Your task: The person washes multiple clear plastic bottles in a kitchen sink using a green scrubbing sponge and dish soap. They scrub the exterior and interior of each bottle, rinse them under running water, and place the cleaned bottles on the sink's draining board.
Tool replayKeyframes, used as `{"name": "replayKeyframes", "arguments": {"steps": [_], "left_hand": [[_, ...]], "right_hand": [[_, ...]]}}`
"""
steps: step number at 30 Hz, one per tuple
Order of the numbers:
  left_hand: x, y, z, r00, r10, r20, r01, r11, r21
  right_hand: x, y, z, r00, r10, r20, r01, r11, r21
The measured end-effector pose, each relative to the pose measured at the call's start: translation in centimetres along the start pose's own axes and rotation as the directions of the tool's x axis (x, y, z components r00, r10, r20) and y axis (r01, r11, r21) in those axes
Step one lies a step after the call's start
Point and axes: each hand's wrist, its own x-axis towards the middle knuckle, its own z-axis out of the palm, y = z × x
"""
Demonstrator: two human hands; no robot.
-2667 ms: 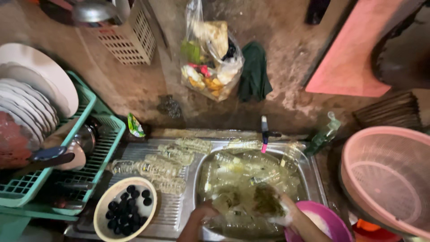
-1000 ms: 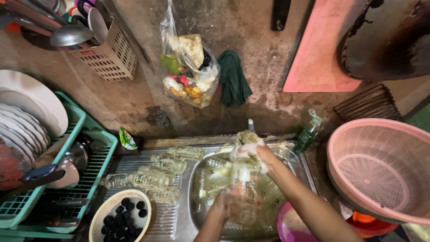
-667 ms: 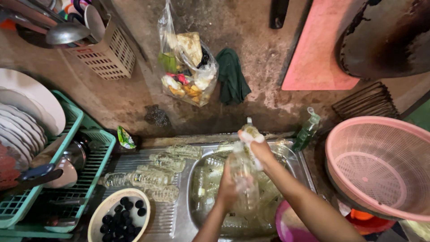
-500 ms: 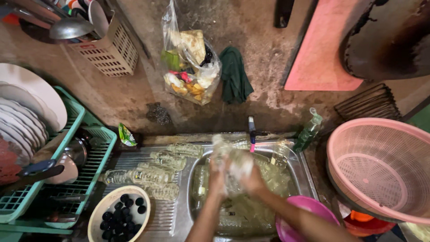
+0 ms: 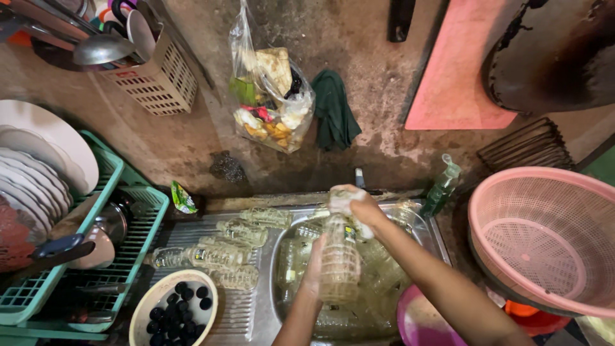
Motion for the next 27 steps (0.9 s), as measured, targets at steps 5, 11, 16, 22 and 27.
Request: {"name": "replayKeyframes", "arguments": {"steps": [5, 11, 16, 22, 27], "left_hand": [[-0.6, -0.1, 5.8, 0.899, 0.362, -0.245, 0.048, 0.475, 0.879], [-0.4, 0.3, 5.9, 0.936, 0.304, -0.175, -0.099, 0.708, 0.699], [-0.8, 0.9, 4.8, 0.919, 0.121, -0.375, 0.121, 0.818, 0.562], [-0.5, -0.2, 3.5, 0.911, 0.395, -0.116, -0.129, 0.541, 0.831], [2.6, 0.6, -4.1, 0.722, 0.292, -0.628, -0.002, 0.907, 0.420]], "right_hand": [[-1.8, -0.2, 0.8, 0.897, -0.374, -0.233, 0.144, 0.749, -0.647], [-2.4, -2.0, 0.8, 0.961, -0.269, -0.063, 0.253, 0.947, -0.197], [-1.4, 0.7, -1.1, 0.989, -0.142, 0.028, 0.136, 0.977, 0.166], [0.6, 5.5, -3.0, 0.956, -0.117, -0.270, 0.134, 0.990, 0.048], [-2.2, 8.8, 0.1, 0.974, -0.086, -0.210, 0.047, 0.982, -0.182]]}}
